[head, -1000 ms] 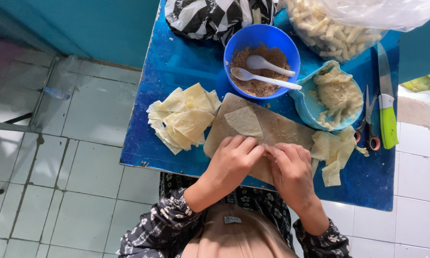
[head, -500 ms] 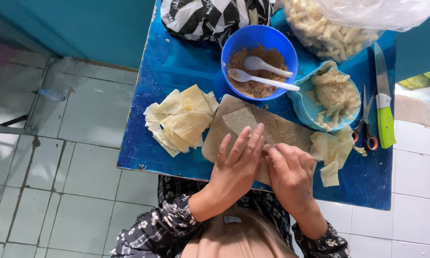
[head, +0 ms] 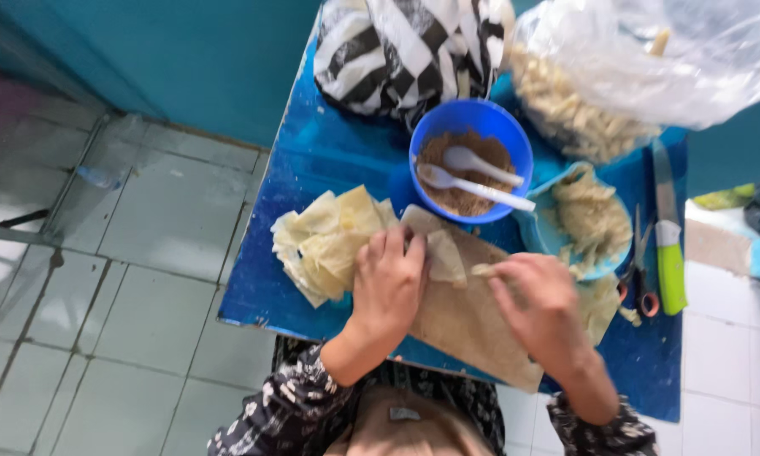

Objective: The person sits at a small blue table and uses a spoon to place brown filling from a bowl onto square dough wrappers on a cutting board, then folds the wrappers over the filling by hand into closed parcels, repeating the cycle and stacking finished parcels on the board.

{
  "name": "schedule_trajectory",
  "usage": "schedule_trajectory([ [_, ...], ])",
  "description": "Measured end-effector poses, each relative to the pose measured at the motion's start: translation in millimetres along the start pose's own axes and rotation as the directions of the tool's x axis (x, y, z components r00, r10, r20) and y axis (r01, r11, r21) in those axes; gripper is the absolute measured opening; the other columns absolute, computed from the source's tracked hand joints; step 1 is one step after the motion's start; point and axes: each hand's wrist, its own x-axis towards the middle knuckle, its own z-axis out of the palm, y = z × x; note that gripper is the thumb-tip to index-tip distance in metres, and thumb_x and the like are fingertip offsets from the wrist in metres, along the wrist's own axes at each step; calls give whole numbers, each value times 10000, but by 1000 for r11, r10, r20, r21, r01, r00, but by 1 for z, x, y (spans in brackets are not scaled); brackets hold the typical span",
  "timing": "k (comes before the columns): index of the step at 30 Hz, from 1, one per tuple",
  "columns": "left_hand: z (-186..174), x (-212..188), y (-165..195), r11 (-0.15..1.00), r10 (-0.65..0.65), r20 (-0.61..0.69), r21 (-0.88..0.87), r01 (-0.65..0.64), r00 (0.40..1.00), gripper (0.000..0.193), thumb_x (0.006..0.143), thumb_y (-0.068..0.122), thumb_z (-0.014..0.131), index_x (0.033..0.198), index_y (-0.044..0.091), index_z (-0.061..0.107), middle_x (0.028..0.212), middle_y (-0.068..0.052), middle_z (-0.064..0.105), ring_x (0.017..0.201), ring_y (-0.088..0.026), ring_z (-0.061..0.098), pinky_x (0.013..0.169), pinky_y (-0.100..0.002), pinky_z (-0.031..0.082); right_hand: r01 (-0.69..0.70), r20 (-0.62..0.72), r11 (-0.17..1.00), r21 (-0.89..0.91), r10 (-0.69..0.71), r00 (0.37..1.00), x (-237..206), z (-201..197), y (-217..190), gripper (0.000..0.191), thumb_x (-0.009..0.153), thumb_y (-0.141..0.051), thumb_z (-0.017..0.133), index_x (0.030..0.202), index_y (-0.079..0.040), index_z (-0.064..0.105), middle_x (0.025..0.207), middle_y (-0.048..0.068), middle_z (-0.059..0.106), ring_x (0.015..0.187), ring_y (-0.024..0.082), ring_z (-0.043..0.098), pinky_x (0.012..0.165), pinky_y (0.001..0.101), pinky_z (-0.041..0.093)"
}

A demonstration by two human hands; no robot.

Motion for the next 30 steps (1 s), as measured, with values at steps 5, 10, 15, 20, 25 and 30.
schedule_trajectory([
  [5, 4, 10, -1, 991, -90, 143, -85, 103, 986, 238, 851, 147, 678, 1067, 58, 635, 1017, -123, 609, 958, -347, 604, 813, -482, 486, 59, -325, 953, -298, -160, 932, 66, -66, 79, 44, 1065, 20, 676, 1074, -6, 641, 1073, 121, 668, 1010, 283, 643, 1011, 461, 447],
  [10, 10, 21, -4, 987, -142, 158, -55, 152, 977, 146, 846, 142, 690, 941, 75, 603, 955, -127, 619, 909, -360, 620, 781, -489, 491, 15, -351, 812, -584, -269, 897, 124, -87, 144, 66, 1116, 24, 578, 1088, -11, 627, 1112, 133, 631, 1058, 292, 613, 958, 402, 461],
  [15, 9, 21, 1, 965, -83, 59, -246, 95, 995, 112, 884, 74, 632, 959, 62, 549, 953, -169, 618, 888, -391, 633, 742, -493, 516, 66, -304, 880, -471, -232, 924, 123, -68, 102, 90, 1117, -30, 621, 1047, 0, 669, 1078, 152, 671, 1024, 309, 658, 945, 432, 511],
  [20, 13, 18, 35, 876, -45, 175, -466, 123, 983, 65, 979, 41, 553, 1038, 34, 527, 903, -217, 643, 855, -438, 646, 699, -518, 514, 105, 60, 963, -249, -92, 994, 81, -7, 35, 349, 923, -166, 718, 1234, -15, 670, 982, 186, 676, 898, 380, 675, 766, 456, 544],
  [25, 7, 6, 61, 738, 1, 137, -669, 92, 991, 134, 1034, 76, 548, 1160, 30, 548, 979, -239, 690, 908, -433, 674, 750, -484, 541, 59, 103, 979, -194, -39, 994, 84, -4, 33, 334, 948, -128, 700, 1265, -26, 660, 1006, 185, 677, 860, 377, 666, 729, 437, 536],
  [30, 4, -4, 42, 805, -93, 161, -568, 169, 983, 240, 974, 56, 588, 1212, 30, 565, 999, -240, 707, 923, -432, 681, 757, -480, 544, -138, -5, 966, 219, 143, 990, 100, 8, 21, 223, 943, -69, 685, 1158, -11, 707, 945, 158, 683, 734, 258, 675, 676, 361, 532],
])
